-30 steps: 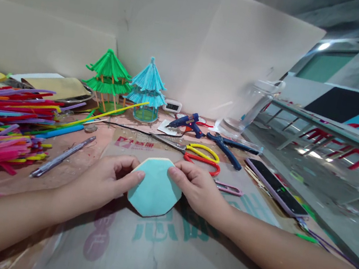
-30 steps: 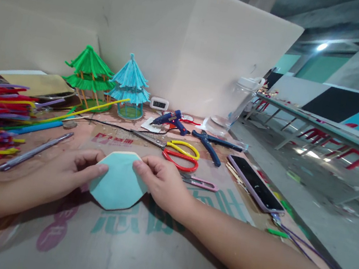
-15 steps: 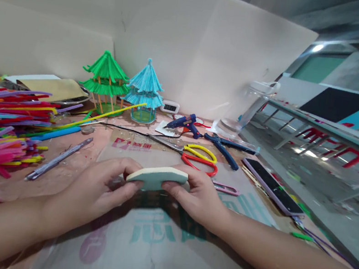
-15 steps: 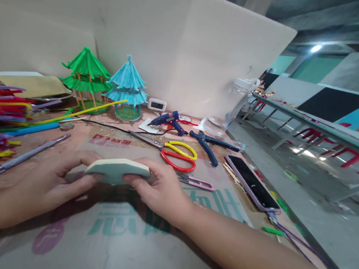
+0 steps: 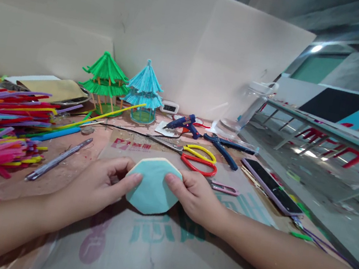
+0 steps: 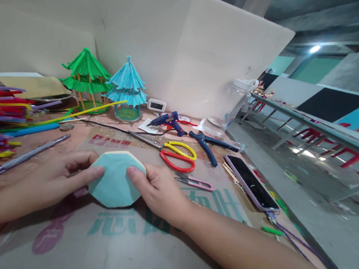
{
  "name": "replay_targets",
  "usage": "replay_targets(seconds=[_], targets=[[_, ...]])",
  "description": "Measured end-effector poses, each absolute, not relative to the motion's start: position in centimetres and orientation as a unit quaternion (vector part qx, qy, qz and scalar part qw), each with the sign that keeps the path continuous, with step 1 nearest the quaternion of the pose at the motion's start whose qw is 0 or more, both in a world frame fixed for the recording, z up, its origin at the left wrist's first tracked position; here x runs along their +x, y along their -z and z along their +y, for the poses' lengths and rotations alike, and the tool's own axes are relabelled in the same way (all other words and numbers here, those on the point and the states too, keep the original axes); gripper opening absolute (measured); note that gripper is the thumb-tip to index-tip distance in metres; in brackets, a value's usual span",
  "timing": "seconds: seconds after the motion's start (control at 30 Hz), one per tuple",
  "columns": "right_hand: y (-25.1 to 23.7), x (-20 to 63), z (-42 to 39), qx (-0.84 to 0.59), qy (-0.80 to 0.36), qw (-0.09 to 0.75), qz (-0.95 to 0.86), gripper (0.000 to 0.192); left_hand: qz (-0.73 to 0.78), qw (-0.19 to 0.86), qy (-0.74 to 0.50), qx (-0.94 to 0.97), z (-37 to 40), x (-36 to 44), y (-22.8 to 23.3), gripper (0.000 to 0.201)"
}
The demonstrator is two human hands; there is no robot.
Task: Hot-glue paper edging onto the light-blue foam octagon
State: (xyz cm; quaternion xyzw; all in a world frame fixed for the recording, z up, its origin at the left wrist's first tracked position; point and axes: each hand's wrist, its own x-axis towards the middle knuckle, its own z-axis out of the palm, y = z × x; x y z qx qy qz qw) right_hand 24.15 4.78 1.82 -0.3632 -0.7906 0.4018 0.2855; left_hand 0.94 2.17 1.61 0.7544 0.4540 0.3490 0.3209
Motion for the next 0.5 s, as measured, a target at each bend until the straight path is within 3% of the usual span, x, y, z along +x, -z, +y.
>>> replay_targets(seconds=[0.17,0.5], targets=[[-1.63,24.11,5.17,-0.372,-0.439,0.274,-0.771,0.053,0.447,0.365,-0.354,0.736,2.67,0.92,-1.4,0.041],[-1.87,23.86,5.05,-0.337,-0.418,0.315,-0.782,0.037,0.477,0.26,-0.35,0.763,2.22,0.78,-1.58,0.029]])
